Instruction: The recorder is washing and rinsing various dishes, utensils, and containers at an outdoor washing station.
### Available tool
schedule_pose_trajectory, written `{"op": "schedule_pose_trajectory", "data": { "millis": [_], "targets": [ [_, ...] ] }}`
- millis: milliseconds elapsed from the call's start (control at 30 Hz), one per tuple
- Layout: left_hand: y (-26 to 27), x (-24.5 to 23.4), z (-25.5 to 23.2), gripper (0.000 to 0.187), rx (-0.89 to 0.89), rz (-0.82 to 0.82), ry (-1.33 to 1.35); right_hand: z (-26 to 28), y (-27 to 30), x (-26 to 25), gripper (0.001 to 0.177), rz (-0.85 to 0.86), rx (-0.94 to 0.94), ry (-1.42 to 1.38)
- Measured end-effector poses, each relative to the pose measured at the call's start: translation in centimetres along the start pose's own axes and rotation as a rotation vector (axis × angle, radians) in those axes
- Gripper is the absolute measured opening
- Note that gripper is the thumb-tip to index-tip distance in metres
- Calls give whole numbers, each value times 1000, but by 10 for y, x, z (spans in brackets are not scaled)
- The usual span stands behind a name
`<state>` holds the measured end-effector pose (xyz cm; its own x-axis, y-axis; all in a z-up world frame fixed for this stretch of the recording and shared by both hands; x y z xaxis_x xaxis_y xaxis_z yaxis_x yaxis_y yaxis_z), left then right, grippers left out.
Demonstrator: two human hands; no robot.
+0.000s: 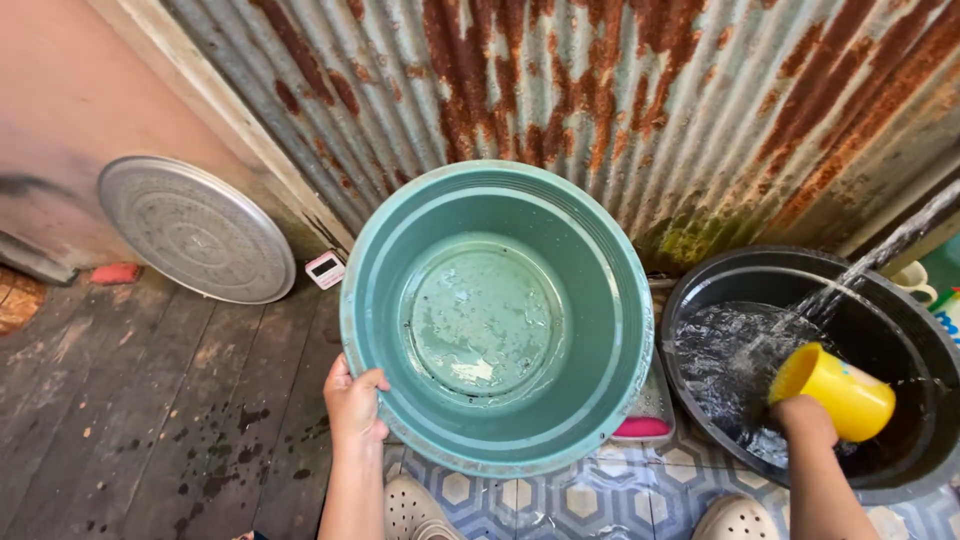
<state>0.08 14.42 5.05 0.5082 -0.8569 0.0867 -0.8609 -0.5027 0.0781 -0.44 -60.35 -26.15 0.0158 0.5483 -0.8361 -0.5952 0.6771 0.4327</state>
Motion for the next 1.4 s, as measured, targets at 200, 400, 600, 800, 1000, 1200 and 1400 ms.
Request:
{"op": "schedule_pose_trajectory", "data": {
  "millis": [200,400,600,800,1000,1200,1400],
  "targets": [
    [1,4,-2,39,-2,7,-4,79,29,36,25,378,-1,-64],
    [2,-1,1,37,-10,28,43,96,67,-58,27,777,168,-818],
    [3,5,7,38,-77,19,49,144,99,-165,32,798,7,-871],
    [2,16,31,44,-138,63,98,213,116,-228,30,633,-257,-705],
    [9,27,61,45,-300,75,160,293,206,-266,41,231,-464,-233],
    [16,38,89,48,-441,95,175,346,272,-245,36,-71,-609,219],
    [41,51,60,59,-530,117,183,368,354,-226,28,-118,-664,221]
  ]
}}
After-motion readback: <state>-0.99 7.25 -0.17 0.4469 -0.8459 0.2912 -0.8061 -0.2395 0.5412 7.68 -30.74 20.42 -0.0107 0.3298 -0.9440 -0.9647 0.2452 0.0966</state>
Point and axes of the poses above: each hand's wrist, its own y-axis away from the middle knuckle, its own x-axis out of the palm, z = x × y, the point moved 4 cm from there along -y, towards the middle knuckle, and after that the axes turned 13 degrees about -y, right-handed, at the moved point
